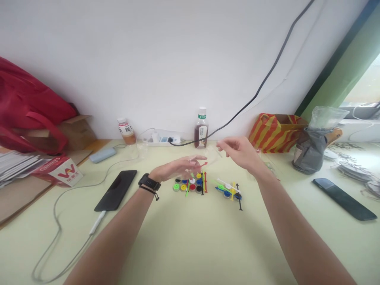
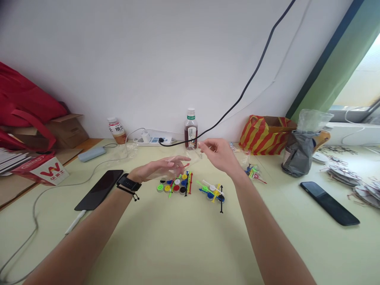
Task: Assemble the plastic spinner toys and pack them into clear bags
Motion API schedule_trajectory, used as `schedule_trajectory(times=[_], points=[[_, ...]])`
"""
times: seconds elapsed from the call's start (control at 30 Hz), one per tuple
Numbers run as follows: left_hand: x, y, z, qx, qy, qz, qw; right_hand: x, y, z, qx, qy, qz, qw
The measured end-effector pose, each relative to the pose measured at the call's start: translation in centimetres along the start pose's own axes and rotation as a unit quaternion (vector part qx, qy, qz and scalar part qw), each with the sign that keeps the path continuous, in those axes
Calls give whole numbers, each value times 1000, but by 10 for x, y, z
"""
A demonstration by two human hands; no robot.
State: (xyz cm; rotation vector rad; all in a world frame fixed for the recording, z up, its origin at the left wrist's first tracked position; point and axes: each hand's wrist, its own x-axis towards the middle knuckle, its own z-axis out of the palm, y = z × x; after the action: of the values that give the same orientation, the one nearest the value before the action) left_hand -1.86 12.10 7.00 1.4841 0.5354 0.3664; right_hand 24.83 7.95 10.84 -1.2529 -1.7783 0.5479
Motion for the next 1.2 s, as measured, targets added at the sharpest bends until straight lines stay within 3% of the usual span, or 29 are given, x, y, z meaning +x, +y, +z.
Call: schedule_trajectory(times=[0.1, 0.27, 0.33, 0.4, 0.67, 0.77, 0.83, 0.87, 0.93, 1.03, 1.2], points=[[0, -3, -3, -29, 9, 14, 999, -4, -5, -7, 9, -41, -7, 999], [0, -4, -5, -31, -31, 15, 999, -8, -7, -11, 55, -242, 2, 969], [-2, -3, -5, -13, -42, 8, 999, -7, -3, -11, 60, -292, 4, 954], [-4, 0, -5, 8, -48, 0, 999, -5, 1, -11, 63, -294, -4, 954], [-2, 6, 2, 42, -95, 37, 994, -4, 3, -10, 102, -195, -30, 975], [-2, 3, -3, 44, -73, 40, 996, -2, 17, -13, 106, -124, -2, 987], [-4, 0, -8, 46, -54, 37, 997, 1, 33, -14, 41, -101, 45, 993], [-5, -1, -10, 48, -47, 33, 997, 2, 43, -13, -12, -126, 71, 989], [-6, -4, -13, 51, -38, 26, 998, 4, 61, -8, -105, -239, 111, 959], [-6, -6, -12, 41, -40, 19, 998, 3, 79, 7, -143, -374, 146, 905], [-2, -7, -5, 15, -49, 29, 998, 1, 86, 20, -135, -396, 149, 896]])
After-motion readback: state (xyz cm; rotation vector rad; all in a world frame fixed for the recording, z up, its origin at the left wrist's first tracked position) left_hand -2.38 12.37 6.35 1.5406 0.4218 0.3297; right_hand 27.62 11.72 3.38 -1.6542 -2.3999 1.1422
